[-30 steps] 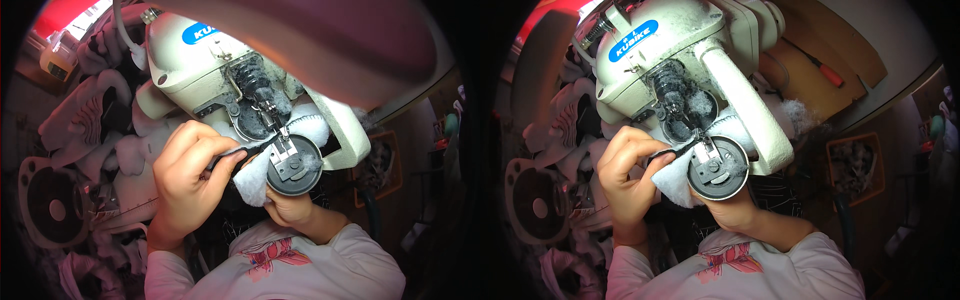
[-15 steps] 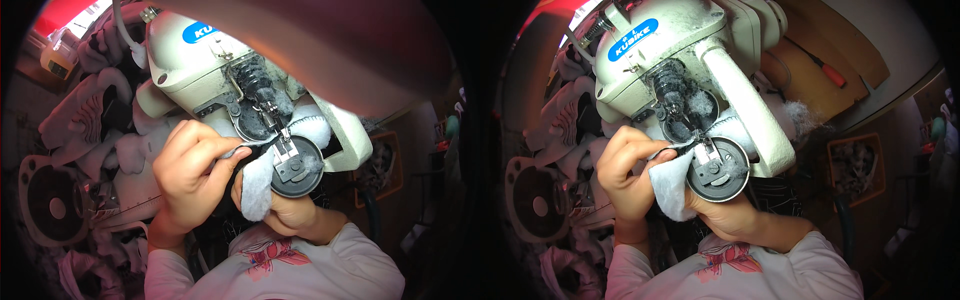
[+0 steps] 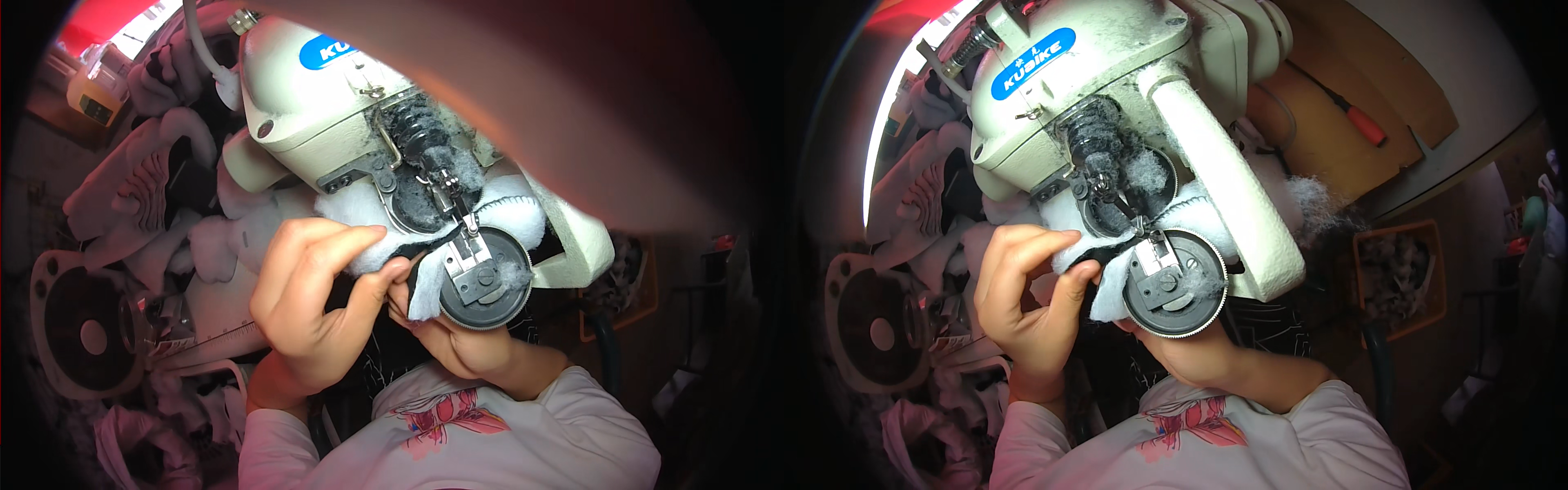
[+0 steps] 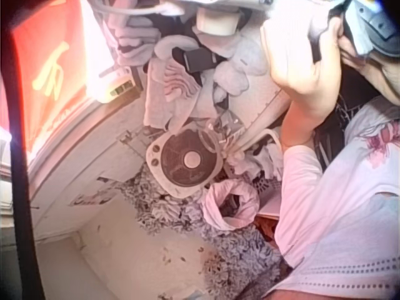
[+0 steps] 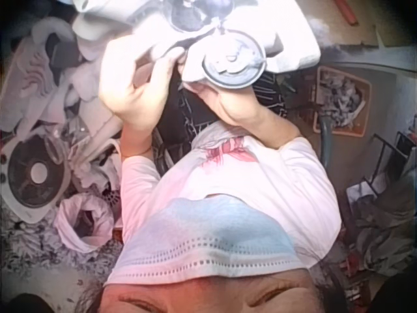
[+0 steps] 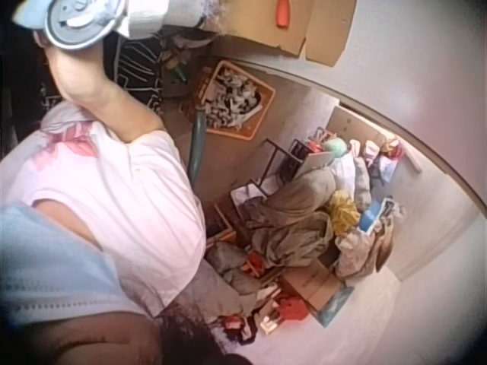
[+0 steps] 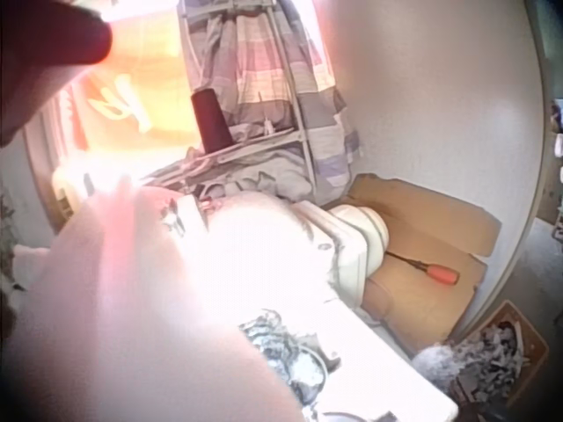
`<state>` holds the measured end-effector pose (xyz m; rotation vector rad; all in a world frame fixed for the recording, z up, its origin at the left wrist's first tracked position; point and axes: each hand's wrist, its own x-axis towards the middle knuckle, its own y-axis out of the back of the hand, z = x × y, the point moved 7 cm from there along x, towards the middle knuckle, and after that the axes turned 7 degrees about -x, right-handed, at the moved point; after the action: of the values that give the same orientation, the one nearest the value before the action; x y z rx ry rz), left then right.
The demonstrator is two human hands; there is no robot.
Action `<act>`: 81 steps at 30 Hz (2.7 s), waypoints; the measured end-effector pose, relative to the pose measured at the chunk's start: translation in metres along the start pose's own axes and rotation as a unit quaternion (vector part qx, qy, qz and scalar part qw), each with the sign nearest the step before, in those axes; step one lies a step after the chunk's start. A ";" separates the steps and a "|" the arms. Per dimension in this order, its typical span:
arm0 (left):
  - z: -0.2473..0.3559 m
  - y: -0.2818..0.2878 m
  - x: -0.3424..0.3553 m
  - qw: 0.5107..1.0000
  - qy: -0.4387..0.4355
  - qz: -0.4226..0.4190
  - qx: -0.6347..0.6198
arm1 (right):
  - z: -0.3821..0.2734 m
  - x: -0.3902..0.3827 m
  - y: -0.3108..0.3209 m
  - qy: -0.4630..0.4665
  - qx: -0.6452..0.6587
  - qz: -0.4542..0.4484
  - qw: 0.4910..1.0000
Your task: The person sews pieces of plush fabric together using a sewing machine, repeatedly aligning and feeding the edges of the material through the machine.
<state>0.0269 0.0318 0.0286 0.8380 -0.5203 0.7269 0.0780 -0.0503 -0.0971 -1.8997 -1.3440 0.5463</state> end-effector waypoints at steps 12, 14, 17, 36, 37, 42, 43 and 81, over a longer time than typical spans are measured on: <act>0.001 -0.004 0.003 0.995 -0.102 -0.001 0.014 | -0.014 0.003 -0.012 0.010 0.043 0.034 0.998; 0.001 -0.004 0.000 0.992 -0.126 0.014 0.003 | -0.014 0.004 -0.021 -0.020 0.063 -0.007 0.998; -0.003 -0.006 -0.003 0.991 -0.126 0.018 -0.048 | -0.014 0.004 -0.015 0.009 0.066 0.011 0.998; -0.005 -0.020 -0.007 0.986 0.000 0.044 -0.159 | -0.015 -0.013 0.025 0.132 -0.086 0.185 0.970; -0.004 -0.020 -0.007 0.986 0.002 0.046 -0.163 | -0.018 -0.013 0.024 0.142 -0.110 0.195 0.964; 0.000 -0.022 -0.008 0.987 0.032 0.027 -0.157 | -0.027 -0.016 0.030 0.189 -0.205 0.227 0.933; 0.000 -0.022 -0.008 0.986 0.026 0.028 -0.160 | -0.025 -0.018 0.032 0.159 -0.254 0.240 0.924; -0.025 -0.062 -0.023 0.960 0.103 0.132 -0.226 | -0.143 -0.049 0.036 0.408 -0.475 0.183 0.758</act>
<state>0.0617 0.0153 -0.0313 0.2627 -0.5867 0.8852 0.1817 -0.1485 -0.0366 -2.7081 -0.6282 -0.9520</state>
